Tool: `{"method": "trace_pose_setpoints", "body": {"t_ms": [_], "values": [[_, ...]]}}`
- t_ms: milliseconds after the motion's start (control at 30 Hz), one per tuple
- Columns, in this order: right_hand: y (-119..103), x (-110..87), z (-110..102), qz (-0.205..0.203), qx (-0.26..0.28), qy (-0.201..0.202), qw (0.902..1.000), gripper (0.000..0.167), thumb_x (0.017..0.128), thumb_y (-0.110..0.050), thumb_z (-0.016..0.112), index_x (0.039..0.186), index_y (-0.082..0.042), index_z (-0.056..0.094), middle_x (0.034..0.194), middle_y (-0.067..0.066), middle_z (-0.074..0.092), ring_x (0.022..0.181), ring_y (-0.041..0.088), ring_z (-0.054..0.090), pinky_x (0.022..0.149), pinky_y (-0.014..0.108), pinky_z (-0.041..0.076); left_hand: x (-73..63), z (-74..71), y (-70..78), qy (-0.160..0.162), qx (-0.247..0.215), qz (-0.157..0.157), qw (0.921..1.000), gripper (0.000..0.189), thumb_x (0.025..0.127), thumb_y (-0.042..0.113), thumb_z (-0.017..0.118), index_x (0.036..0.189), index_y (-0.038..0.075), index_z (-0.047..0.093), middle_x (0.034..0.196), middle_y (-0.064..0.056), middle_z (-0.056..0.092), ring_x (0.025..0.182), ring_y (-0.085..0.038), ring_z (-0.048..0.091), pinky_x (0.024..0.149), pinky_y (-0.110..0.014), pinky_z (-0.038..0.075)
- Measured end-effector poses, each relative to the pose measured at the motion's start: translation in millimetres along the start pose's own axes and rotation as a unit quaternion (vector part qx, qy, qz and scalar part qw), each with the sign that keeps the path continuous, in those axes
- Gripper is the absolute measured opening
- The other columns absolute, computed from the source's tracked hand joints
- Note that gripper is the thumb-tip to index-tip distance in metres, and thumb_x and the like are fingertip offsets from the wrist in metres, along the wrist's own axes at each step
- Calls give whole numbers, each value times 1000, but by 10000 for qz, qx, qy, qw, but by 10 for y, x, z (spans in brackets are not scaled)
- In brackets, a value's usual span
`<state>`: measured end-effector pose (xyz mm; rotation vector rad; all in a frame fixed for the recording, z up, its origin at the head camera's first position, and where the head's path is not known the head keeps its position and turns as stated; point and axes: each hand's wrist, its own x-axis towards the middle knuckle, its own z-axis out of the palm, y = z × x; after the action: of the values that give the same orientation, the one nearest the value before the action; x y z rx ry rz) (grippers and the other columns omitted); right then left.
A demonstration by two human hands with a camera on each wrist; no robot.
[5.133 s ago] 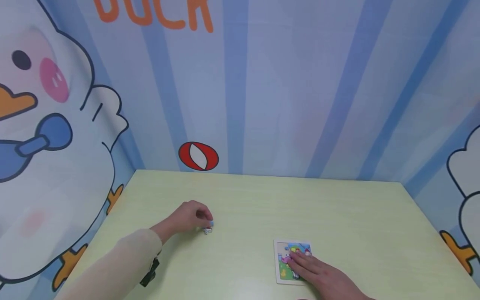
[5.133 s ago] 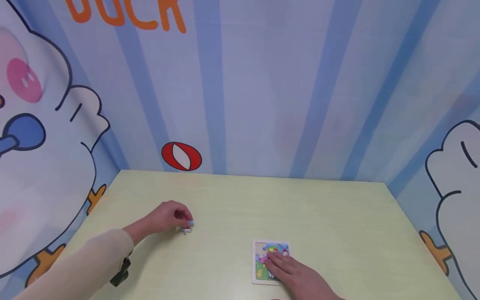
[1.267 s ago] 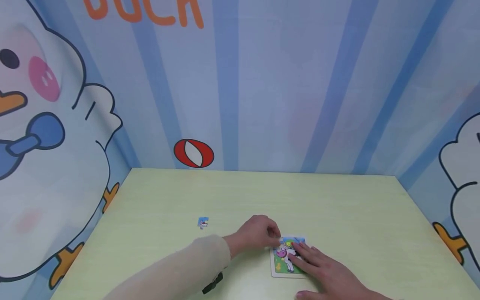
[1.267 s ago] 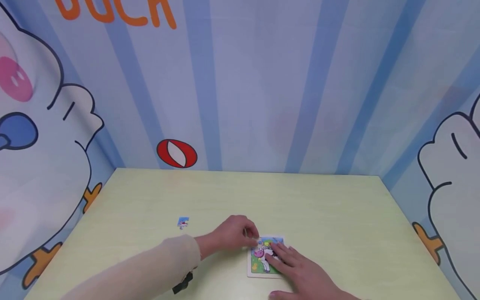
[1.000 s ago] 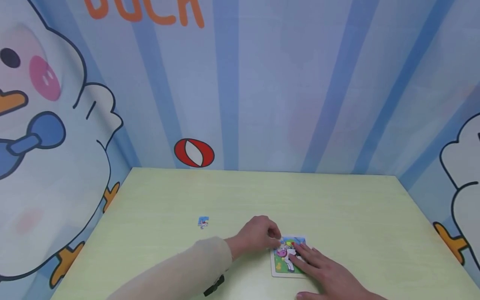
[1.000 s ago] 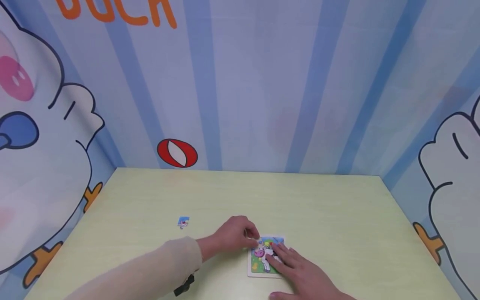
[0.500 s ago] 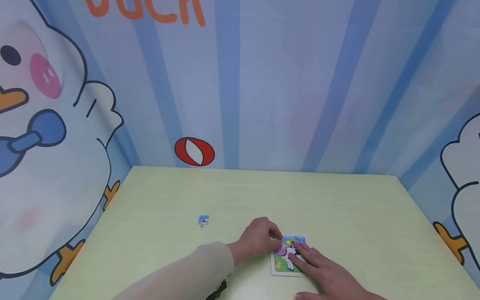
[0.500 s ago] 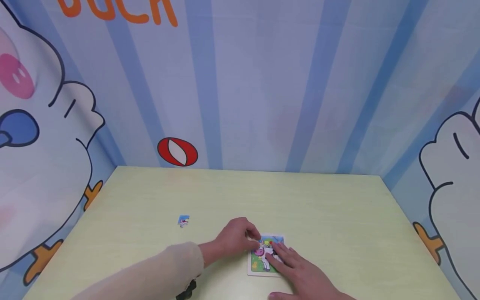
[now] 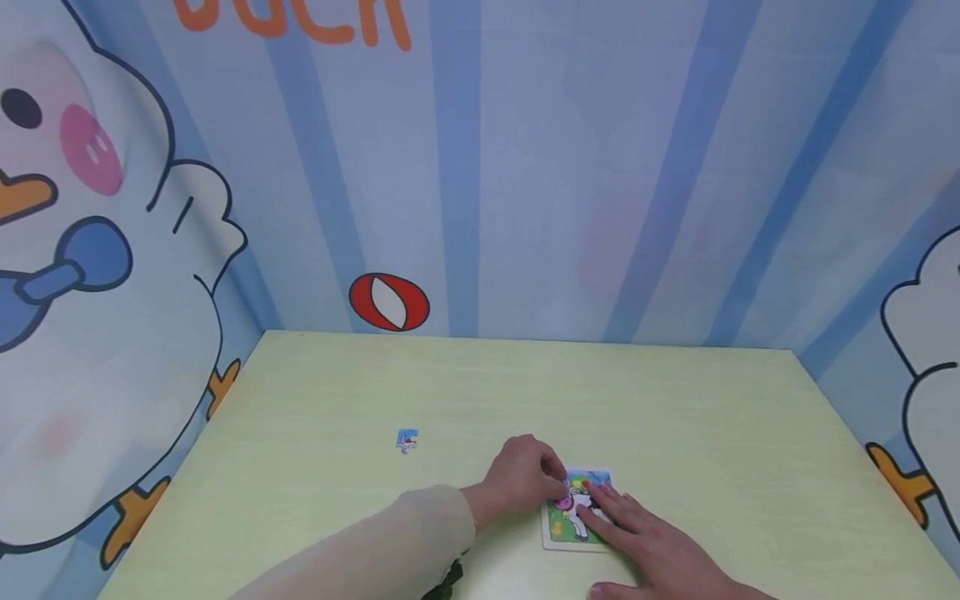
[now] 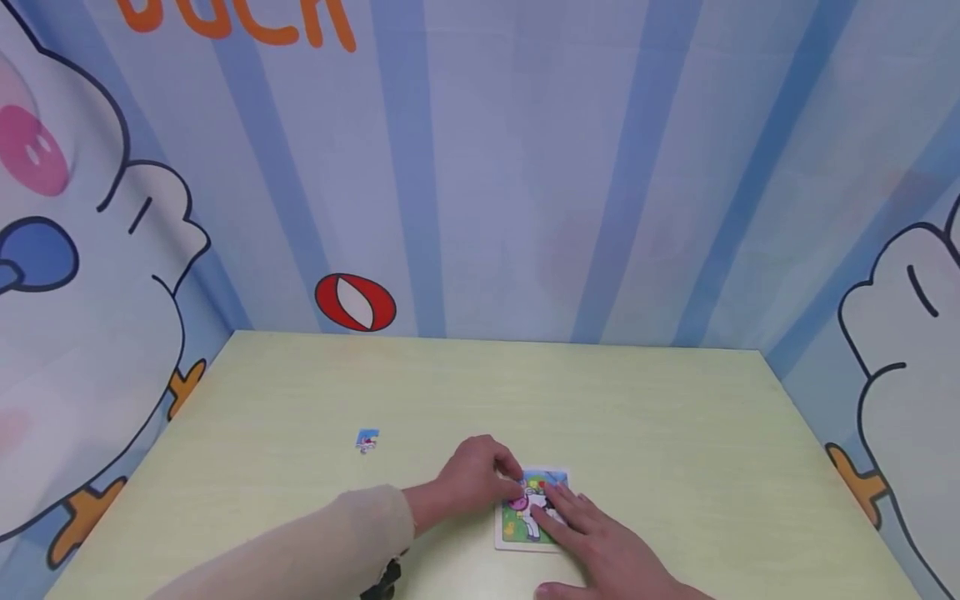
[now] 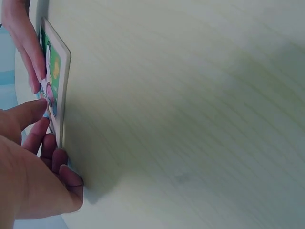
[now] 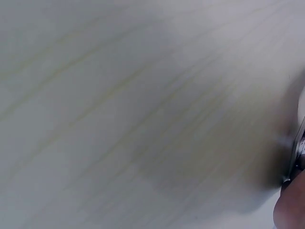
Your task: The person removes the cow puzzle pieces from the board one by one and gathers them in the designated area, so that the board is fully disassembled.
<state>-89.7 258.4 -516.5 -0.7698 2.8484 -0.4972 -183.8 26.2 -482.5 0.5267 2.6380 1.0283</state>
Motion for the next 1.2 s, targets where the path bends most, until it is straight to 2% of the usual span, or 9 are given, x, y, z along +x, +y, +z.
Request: {"method": "trace_pose_setpoints", "body": {"t_ms": [200,633,800,1033,1200], "values": [[-7,11,-28,-103,-17,2,9999,85,94,-78,59,165,-34,41,172,9,36,151,43,43,108,62,48,1,29,61,128,14,-383,9992,15,84,21,91,85,15,78,90,5,58,96,-17,52,88,-35,48],[-11,10,-20,46,146,-56,9999,86,93,-80,58,165,-36,41,173,8,34,153,43,40,109,64,47,-19,148,108,656,230,-623,9956,21,84,25,92,78,19,72,88,5,55,92,-18,50,83,-37,45],[-18,16,-24,50,122,-54,9999,86,93,-79,58,165,-35,42,173,9,35,153,42,40,109,64,46,-21,154,111,696,282,-610,9953,23,85,25,92,77,19,71,87,5,55,91,-17,50,83,-37,45],[0,9,0,-115,-54,145,9998,85,94,-78,59,164,-35,43,171,9,38,151,42,44,108,60,49,-25,158,101,753,364,-465,9954,22,85,25,91,79,20,71,81,8,56,88,-16,51,80,-36,44],[12,8,8,-136,-96,169,9997,85,94,-78,59,164,-35,43,171,9,38,150,41,44,107,59,50,-30,135,95,747,210,-326,9965,20,85,22,91,81,19,71,75,11,61,81,-12,54,81,-35,44]]}}
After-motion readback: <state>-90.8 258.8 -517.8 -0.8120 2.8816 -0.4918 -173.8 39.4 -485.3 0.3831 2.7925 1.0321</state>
